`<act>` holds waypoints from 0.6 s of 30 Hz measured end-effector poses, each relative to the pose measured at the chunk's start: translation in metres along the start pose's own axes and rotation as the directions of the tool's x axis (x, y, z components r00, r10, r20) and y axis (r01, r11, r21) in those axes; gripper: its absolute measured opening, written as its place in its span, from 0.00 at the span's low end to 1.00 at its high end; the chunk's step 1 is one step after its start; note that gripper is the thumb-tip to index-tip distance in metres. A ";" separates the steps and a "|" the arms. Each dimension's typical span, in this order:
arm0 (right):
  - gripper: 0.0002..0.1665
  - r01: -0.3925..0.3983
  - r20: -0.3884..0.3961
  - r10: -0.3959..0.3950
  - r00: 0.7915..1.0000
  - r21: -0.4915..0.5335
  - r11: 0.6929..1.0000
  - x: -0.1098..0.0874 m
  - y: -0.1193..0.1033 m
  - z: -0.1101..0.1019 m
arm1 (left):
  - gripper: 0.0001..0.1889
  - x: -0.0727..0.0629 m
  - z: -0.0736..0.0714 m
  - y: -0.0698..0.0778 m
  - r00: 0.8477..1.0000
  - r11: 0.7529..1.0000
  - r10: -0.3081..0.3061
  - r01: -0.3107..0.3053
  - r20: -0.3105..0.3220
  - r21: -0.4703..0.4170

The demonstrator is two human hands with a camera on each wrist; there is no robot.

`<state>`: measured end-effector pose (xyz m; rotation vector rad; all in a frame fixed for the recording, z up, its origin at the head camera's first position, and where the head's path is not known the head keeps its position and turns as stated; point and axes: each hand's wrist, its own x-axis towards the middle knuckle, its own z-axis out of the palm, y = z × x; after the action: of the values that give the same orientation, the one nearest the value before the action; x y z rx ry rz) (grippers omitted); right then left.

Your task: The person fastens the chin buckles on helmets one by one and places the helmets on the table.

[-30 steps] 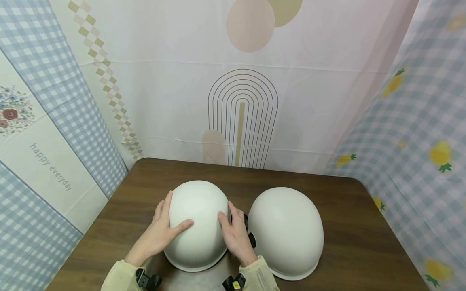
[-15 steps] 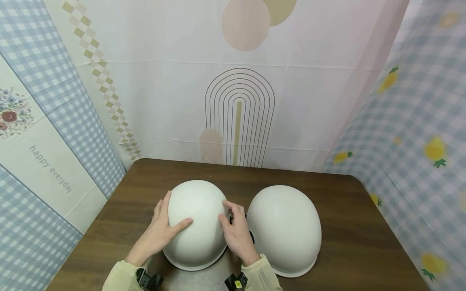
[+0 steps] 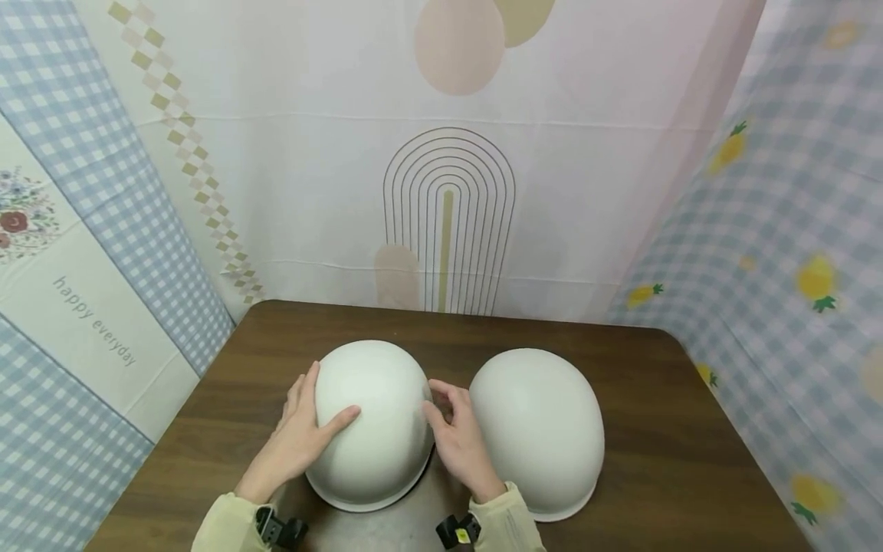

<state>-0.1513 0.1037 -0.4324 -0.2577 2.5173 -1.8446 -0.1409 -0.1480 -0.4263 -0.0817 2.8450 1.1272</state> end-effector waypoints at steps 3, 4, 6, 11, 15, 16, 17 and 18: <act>0.23 0.007 -0.035 -0.007 0.999 0.015 1.000 -0.003 -0.005 -0.013 | 0.57 0.001 -0.001 0.002 1.000 1.000 0.005 -0.005 -0.009 0.000; 0.24 0.011 -0.042 -0.010 0.999 0.020 1.000 -0.005 -0.007 -0.018 | 0.56 0.001 -0.001 0.002 1.000 1.000 0.010 -0.010 -0.017 0.000; 0.24 0.018 -0.066 -0.016 0.998 0.024 1.000 -0.009 -0.014 -0.028 | 0.55 0.001 -0.001 0.001 1.000 1.000 0.011 -0.011 -0.029 -0.005; 0.21 0.064 -0.134 -0.060 0.989 0.020 0.998 -0.017 -0.028 -0.055 | 0.51 0.002 0.000 0.003 0.996 0.999 0.030 -0.031 -0.080 -0.017; 0.21 0.090 -0.219 -0.094 0.971 -0.028 0.996 -0.022 -0.033 -0.077 | 0.49 0.004 0.003 0.012 0.987 0.996 0.094 -0.094 -0.133 0.006; 0.21 0.093 -0.243 -0.102 0.965 -0.047 0.995 -0.024 -0.034 -0.083 | 0.48 0.003 0.004 0.015 0.979 0.992 0.127 -0.125 -0.157 0.023; 0.21 0.093 -0.268 -0.108 0.957 -0.069 0.993 -0.026 -0.035 -0.089 | 0.46 0.003 0.005 0.019 0.968 0.986 0.168 -0.163 -0.188 0.044; 0.21 0.094 -0.294 -0.115 0.949 -0.083 0.992 -0.028 -0.036 -0.094 | 0.45 0.003 0.007 0.023 0.951 0.976 0.215 -0.204 -0.221 0.070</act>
<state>-0.1286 0.1865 -0.3718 -0.1218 2.8196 -1.9728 -0.1455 -0.1266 -0.4157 0.1043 3.1447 1.1559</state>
